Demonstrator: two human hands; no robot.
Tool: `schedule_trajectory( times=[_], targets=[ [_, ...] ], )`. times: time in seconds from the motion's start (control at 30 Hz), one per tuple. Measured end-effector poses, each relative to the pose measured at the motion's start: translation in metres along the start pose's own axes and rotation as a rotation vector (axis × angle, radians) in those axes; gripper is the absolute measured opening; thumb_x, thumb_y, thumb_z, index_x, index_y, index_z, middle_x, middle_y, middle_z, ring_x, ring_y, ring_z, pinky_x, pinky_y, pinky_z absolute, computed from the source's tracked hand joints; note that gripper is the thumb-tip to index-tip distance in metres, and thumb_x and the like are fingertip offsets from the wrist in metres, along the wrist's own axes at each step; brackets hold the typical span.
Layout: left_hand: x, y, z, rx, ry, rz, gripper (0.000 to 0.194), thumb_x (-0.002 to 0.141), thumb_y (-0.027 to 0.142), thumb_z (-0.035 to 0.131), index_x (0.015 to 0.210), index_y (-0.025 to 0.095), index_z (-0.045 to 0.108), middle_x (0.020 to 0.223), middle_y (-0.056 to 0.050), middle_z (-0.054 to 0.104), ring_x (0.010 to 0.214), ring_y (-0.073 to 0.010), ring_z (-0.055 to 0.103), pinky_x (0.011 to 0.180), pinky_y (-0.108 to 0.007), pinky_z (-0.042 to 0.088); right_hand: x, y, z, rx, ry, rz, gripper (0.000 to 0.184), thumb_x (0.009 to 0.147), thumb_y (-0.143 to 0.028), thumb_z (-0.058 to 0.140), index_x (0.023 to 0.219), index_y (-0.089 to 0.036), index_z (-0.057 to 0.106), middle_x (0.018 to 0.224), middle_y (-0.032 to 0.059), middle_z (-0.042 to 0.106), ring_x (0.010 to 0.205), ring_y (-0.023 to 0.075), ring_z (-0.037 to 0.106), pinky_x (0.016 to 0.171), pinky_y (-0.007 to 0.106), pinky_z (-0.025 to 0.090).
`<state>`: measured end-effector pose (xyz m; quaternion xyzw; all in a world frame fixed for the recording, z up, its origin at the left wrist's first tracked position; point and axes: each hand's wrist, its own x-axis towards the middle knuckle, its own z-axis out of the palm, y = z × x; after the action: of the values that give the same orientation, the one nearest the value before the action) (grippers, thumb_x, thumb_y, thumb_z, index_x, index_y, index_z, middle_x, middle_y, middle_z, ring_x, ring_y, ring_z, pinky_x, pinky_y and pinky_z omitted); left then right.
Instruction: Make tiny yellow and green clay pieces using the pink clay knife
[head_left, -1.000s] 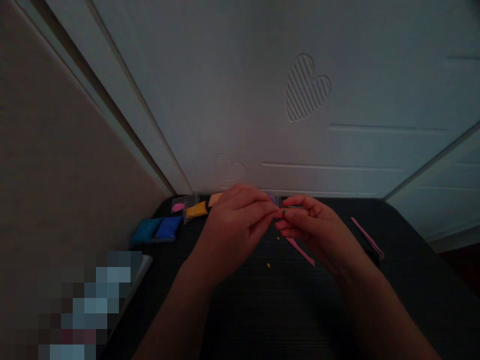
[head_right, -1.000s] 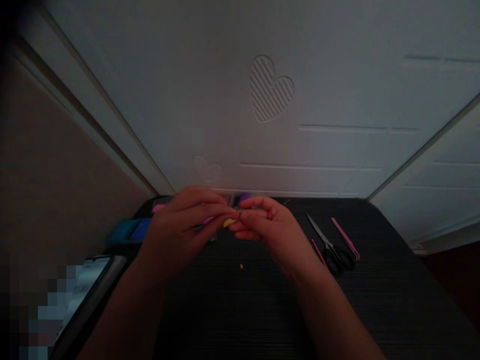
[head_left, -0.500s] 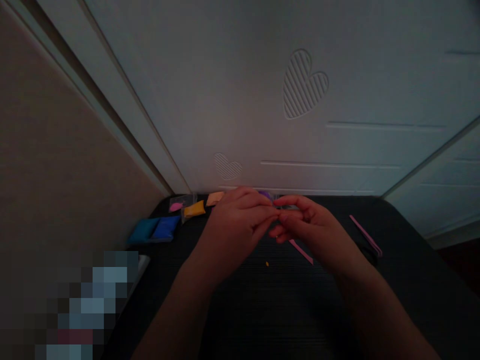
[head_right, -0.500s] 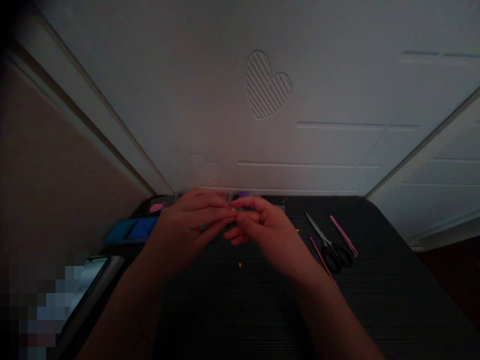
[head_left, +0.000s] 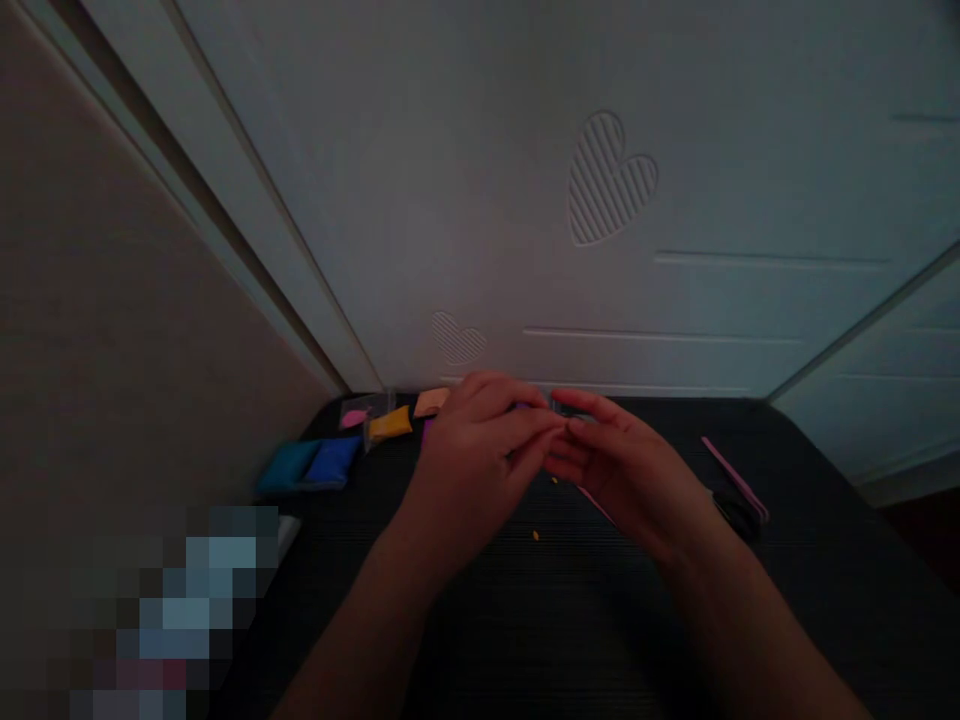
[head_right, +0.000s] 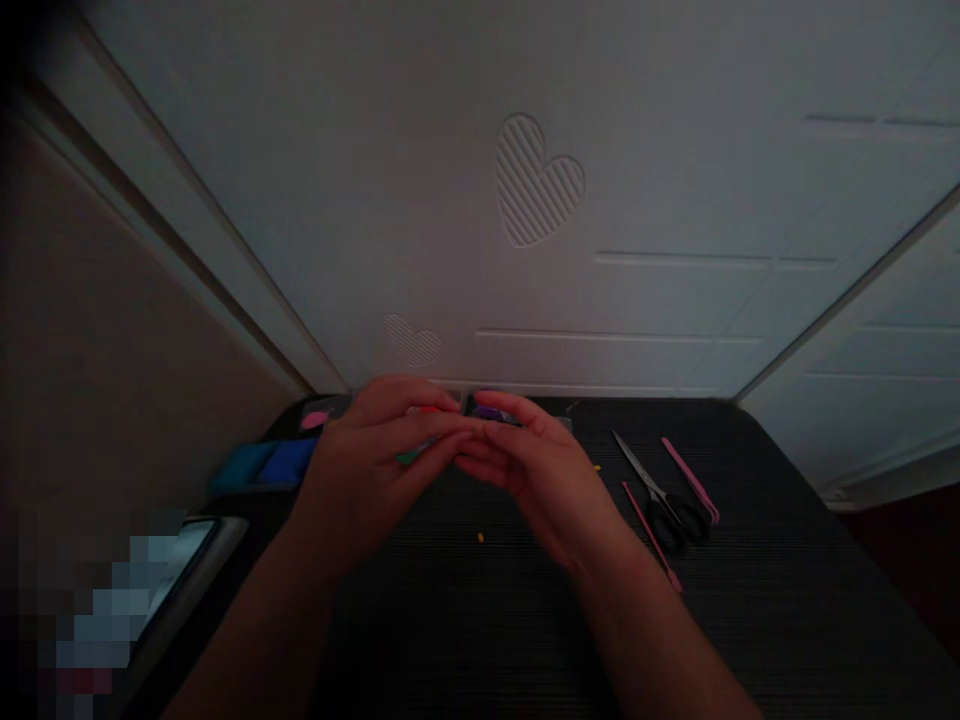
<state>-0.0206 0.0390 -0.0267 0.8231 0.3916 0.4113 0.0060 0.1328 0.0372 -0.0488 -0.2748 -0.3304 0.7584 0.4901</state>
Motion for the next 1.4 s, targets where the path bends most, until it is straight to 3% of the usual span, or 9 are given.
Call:
schedule_trajectory(
  times=[0.3,0.57,0.77,0.9,1.1,1.27,1.4],
  targets=[
    [0.000,0.004,0.010,0.079,-0.021,-0.017,0.012,0.076,0.020,0.054,0.081,0.020,0.065,0.088,-0.002,0.060,0.090,-0.0171,0.048,0.081,-0.033,0.040,0.001,0.002,0.003,0.036,0.031,-0.026,0.026,0.076,-0.014,0.050,0.102,-0.018,0.052,0.099,0.0057,0.062,0.084,0.0125,0.060,0.078,0.027,0.045],
    [0.000,0.003,0.013,0.113,-0.162,-0.036,0.016,0.077,0.017,0.050,0.086,0.019,0.063,0.093,-0.002,0.061,0.092,-0.0190,0.048,0.084,-0.038,0.037,-0.001,0.000,0.004,-0.033,0.071,-0.039,0.032,0.072,-0.014,0.049,0.103,-0.021,0.051,0.091,0.0028,0.064,0.080,0.0128,0.060,0.079,0.031,0.044],
    [0.002,-0.001,0.007,0.004,-0.140,-0.056,0.013,0.077,0.020,0.052,0.083,0.020,0.063,0.090,-0.001,0.061,0.091,-0.0157,0.050,0.083,-0.032,0.039,-0.007,-0.002,0.007,-0.078,-0.004,-0.051,0.044,0.064,-0.005,0.048,0.105,-0.021,0.048,0.088,0.0017,0.066,0.085,0.0139,0.060,0.089,0.035,0.039],
    [0.002,-0.003,-0.001,-0.080,-0.101,-0.172,0.013,0.078,0.025,0.051,0.082,0.019,0.062,0.089,-0.002,0.062,0.089,-0.0146,0.053,0.081,-0.030,0.040,-0.007,-0.005,0.004,-0.205,0.008,-0.066,0.039,0.068,-0.008,0.047,0.105,-0.021,0.049,0.096,0.0040,0.065,0.091,0.0163,0.059,0.089,0.038,0.039],
    [0.000,-0.012,-0.008,-0.170,-0.017,-0.423,0.021,0.075,0.035,0.053,0.084,0.018,0.063,0.081,-0.002,0.064,0.073,-0.0141,0.057,0.067,-0.027,0.044,-0.013,-0.015,0.000,-0.384,0.081,-0.216,0.027,0.074,-0.015,0.051,0.099,-0.023,0.054,0.101,0.0024,0.062,0.092,0.0150,0.057,0.084,0.034,0.042],
    [0.002,-0.011,-0.004,-0.521,-0.091,-0.529,0.026,0.073,0.037,0.056,0.087,0.017,0.062,0.079,-0.002,0.065,0.071,-0.0135,0.058,0.065,-0.025,0.044,-0.024,-0.016,0.001,-0.620,0.169,-0.415,0.018,0.077,-0.022,0.053,0.093,-0.026,0.059,0.092,-0.0007,0.063,0.084,0.0124,0.058,0.082,0.031,0.043],
    [0.001,-0.003,0.013,-0.754,-0.138,-0.583,0.021,0.071,0.035,0.058,0.081,0.018,0.064,0.079,-0.001,0.064,0.074,-0.0124,0.056,0.069,-0.024,0.042,-0.030,0.000,-0.008,-0.924,0.260,-0.590,0.025,0.079,-0.024,0.050,0.104,-0.027,0.055,0.094,0.0015,0.060,0.085,0.0142,0.056,0.081,0.033,0.043]
  ],
)
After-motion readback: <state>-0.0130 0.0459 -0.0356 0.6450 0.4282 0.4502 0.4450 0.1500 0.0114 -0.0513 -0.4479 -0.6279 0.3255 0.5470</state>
